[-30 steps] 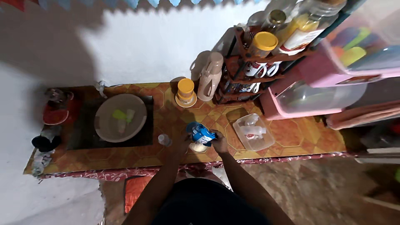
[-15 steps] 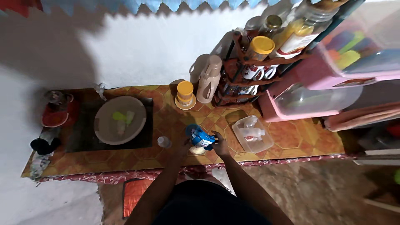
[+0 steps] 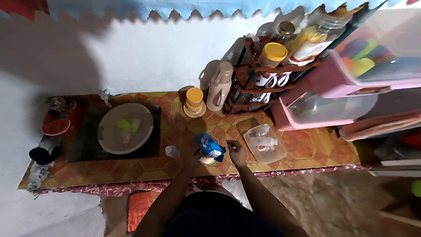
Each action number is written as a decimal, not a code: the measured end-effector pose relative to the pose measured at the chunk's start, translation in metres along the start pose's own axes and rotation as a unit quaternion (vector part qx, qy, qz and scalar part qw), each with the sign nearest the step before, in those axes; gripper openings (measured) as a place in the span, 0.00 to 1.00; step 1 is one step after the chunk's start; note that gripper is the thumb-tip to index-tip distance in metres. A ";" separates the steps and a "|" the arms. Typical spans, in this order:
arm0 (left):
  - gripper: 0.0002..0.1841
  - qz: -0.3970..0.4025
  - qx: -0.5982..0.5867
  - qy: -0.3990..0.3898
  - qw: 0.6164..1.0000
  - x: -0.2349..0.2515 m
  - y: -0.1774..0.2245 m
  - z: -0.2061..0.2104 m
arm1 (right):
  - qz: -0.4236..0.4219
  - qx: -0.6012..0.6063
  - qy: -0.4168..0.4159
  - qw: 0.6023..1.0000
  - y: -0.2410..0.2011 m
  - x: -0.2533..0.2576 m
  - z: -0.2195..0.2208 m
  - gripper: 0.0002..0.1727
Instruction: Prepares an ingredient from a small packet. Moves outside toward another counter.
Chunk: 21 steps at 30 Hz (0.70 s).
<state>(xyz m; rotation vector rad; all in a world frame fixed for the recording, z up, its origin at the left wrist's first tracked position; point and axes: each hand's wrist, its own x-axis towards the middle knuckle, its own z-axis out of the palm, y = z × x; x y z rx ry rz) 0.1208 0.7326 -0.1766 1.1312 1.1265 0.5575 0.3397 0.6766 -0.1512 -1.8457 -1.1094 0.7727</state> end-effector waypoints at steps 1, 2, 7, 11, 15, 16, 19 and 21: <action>0.20 0.000 -0.003 -0.002 1.000 0.000 -0.001 0.000 | -0.023 0.001 -0.020 1.000 -0.009 0.002 -0.001 0.16; 0.20 0.001 -0.006 -0.004 1.000 0.000 -0.001 0.000 | -0.046 0.001 -0.048 0.998 -0.017 0.004 -0.001 0.17; 0.20 0.018 -0.004 -0.009 1.000 0.003 -0.004 -0.003 | -0.098 0.014 -0.101 0.990 -0.031 0.014 0.014 0.15; 0.20 -0.068 -0.070 0.026 0.995 -0.002 0.010 -0.001 | -0.108 0.043 -0.135 0.984 -0.032 0.017 0.011 0.12; 0.19 -0.076 -0.084 0.044 0.993 -0.003 0.009 -0.002 | -0.102 0.055 -0.207 0.971 -0.031 0.020 0.005 0.13; 0.19 -0.073 -0.079 0.045 0.993 -0.004 0.008 -0.002 | -0.102 0.050 -0.200 0.973 -0.031 0.020 0.006 0.13; 0.18 -0.055 -0.039 0.023 0.997 -0.007 0.007 -0.006 | -0.093 0.043 -0.165 0.981 -0.030 0.017 0.011 0.12; 0.19 -0.043 -0.010 0.005 0.999 -0.007 0.005 -0.009 | -0.092 0.063 -0.155 0.982 -0.027 0.016 0.014 0.10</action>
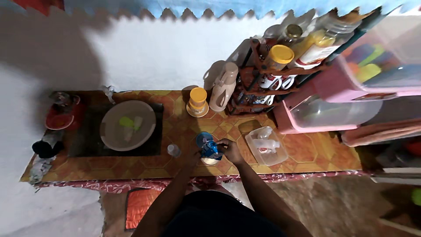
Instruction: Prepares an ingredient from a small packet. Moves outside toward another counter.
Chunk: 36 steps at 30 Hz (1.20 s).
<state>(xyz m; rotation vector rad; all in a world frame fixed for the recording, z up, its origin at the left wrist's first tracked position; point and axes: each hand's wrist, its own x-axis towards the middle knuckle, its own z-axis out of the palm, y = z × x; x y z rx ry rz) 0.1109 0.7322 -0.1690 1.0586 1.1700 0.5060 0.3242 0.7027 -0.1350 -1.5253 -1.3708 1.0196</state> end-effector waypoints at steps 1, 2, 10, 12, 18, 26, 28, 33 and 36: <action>0.19 0.002 0.010 -0.004 1.000 0.001 -0.001 -0.001 | -0.004 0.011 0.006 1.000 0.001 0.000 0.000 0.09; 0.19 0.001 0.020 -0.008 1.000 0.000 0.000 -0.001 | -0.007 0.021 0.010 1.000 0.001 -0.001 0.000 0.08; 0.21 0.005 0.110 -0.019 0.994 0.004 -0.003 -0.008 | -0.013 0.054 0.058 0.997 0.003 0.000 -0.005 0.07; 0.22 0.001 0.106 -0.008 0.994 0.006 -0.007 -0.008 | -0.020 0.055 0.064 0.996 0.000 0.001 -0.008 0.07; 0.22 0.006 0.090 0.004 0.996 0.005 -0.002 -0.006 | -0.020 0.031 0.081 0.996 -0.010 0.001 -0.008 0.07; 0.23 0.018 0.101 -0.005 0.995 0.010 -0.007 -0.008 | -0.079 -0.042 0.100 0.991 -0.002 -0.001 0.000 0.08; 0.23 0.013 0.110 -0.002 0.994 0.010 -0.006 -0.007 | -0.090 -0.049 0.100 0.990 -0.004 0.000 0.002 0.08; 0.26 0.019 0.141 -0.028 0.989 -0.001 0.013 -0.002 | -0.061 -0.057 0.078 0.993 -0.008 -0.001 -0.001 0.09; 0.40 0.078 0.208 -0.085 0.971 -0.006 0.024 -0.003 | -0.034 -0.048 0.050 0.997 -0.011 -0.001 -0.005 0.10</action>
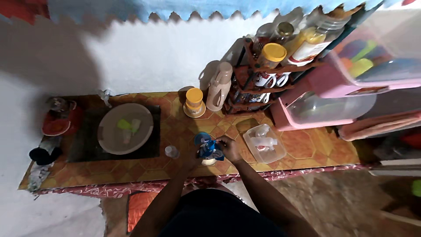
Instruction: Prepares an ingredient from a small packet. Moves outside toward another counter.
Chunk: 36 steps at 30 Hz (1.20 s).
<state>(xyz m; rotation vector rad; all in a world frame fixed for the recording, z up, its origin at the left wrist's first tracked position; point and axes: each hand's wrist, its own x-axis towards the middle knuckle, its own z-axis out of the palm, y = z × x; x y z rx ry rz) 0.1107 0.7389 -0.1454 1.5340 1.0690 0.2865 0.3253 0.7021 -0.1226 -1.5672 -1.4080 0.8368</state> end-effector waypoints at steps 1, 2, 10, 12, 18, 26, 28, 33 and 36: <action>0.46 0.017 0.038 -0.022 0.999 0.002 0.001 -0.002 | 0.009 0.004 -0.005 1.000 0.000 0.001 -0.001 0.10; 0.52 0.031 0.060 -0.041 0.997 0.004 0.001 -0.002 | 0.020 0.007 -0.012 1.000 0.000 0.001 0.000 0.10; 0.46 0.016 0.076 -0.004 0.997 0.016 0.009 0.008 | 0.025 0.046 -0.037 0.998 -0.001 0.007 -0.003 0.11; 0.45 -0.002 0.099 -0.008 0.995 0.015 0.009 0.007 | 0.036 0.053 -0.027 0.998 0.003 0.004 -0.012 0.13; 0.43 -0.013 0.058 0.001 0.998 0.015 0.006 0.006 | 0.161 0.042 -0.013 0.986 0.026 -0.016 -0.036 0.23; 0.41 -0.006 0.037 -0.001 0.999 0.013 0.004 0.005 | 0.115 0.031 -0.011 0.993 0.031 -0.019 -0.032 0.10; 0.41 -0.002 0.029 -0.003 1.000 0.013 0.005 0.004 | 0.123 0.065 0.002 0.990 0.034 -0.018 -0.033 0.08; 0.39 -0.004 0.041 0.005 0.999 0.012 0.007 0.002 | 0.208 0.230 0.064 0.948 0.028 -0.020 -0.029 0.06; 0.38 -0.006 0.036 -0.003 0.999 0.013 0.008 0.002 | 0.248 0.268 0.077 0.928 0.021 -0.022 -0.028 0.07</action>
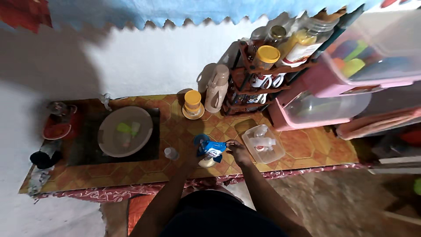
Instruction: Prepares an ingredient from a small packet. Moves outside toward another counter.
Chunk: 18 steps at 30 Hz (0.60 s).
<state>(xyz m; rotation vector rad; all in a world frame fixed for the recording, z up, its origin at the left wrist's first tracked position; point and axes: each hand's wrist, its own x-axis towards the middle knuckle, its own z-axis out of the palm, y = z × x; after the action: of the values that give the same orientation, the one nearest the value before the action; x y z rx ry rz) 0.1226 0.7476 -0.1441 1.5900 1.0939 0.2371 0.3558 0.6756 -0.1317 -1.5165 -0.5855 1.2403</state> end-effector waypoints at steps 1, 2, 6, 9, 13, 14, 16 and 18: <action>0.38 0.005 -0.003 0.002 1.000 0.001 -0.002 0.000 | -0.002 0.008 -0.003 1.000 0.002 0.000 -0.001 0.09; 0.38 0.012 -0.003 0.005 1.000 0.001 -0.005 0.001 | -0.008 0.016 -0.013 1.000 0.007 0.000 -0.003 0.11; 0.39 -0.001 -0.003 0.013 1.000 -0.001 -0.005 0.002 | 0.020 -0.018 -0.070 0.997 0.023 -0.003 -0.017 0.33; 0.39 -0.034 -0.024 0.016 0.999 -0.008 0.006 0.002 | 0.026 -0.168 -0.113 0.979 0.035 -0.006 -0.016 0.37; 0.40 -0.040 -0.019 0.023 0.999 -0.011 0.008 0.002 | 0.028 -0.259 -0.105 0.960 0.046 -0.003 0.005 0.32; 0.40 -0.034 -0.013 0.025 0.999 -0.010 0.008 0.002 | 0.024 -0.275 -0.095 0.956 0.047 -0.001 0.009 0.27; 0.39 -0.024 -0.010 0.026 0.999 -0.010 0.007 0.001 | 0.017 -0.292 -0.080 0.953 0.045 0.002 0.013 0.20; 0.38 -0.019 -0.010 0.026 0.999 -0.009 0.007 0.000 | 0.013 -0.277 -0.059 0.959 0.042 0.003 0.017 0.23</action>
<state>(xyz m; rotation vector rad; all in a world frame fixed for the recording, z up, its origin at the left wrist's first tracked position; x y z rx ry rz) 0.1209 0.7410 -0.1349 1.5521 1.1565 0.2639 0.3315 0.6710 -0.1694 -1.9185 -1.0607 1.2513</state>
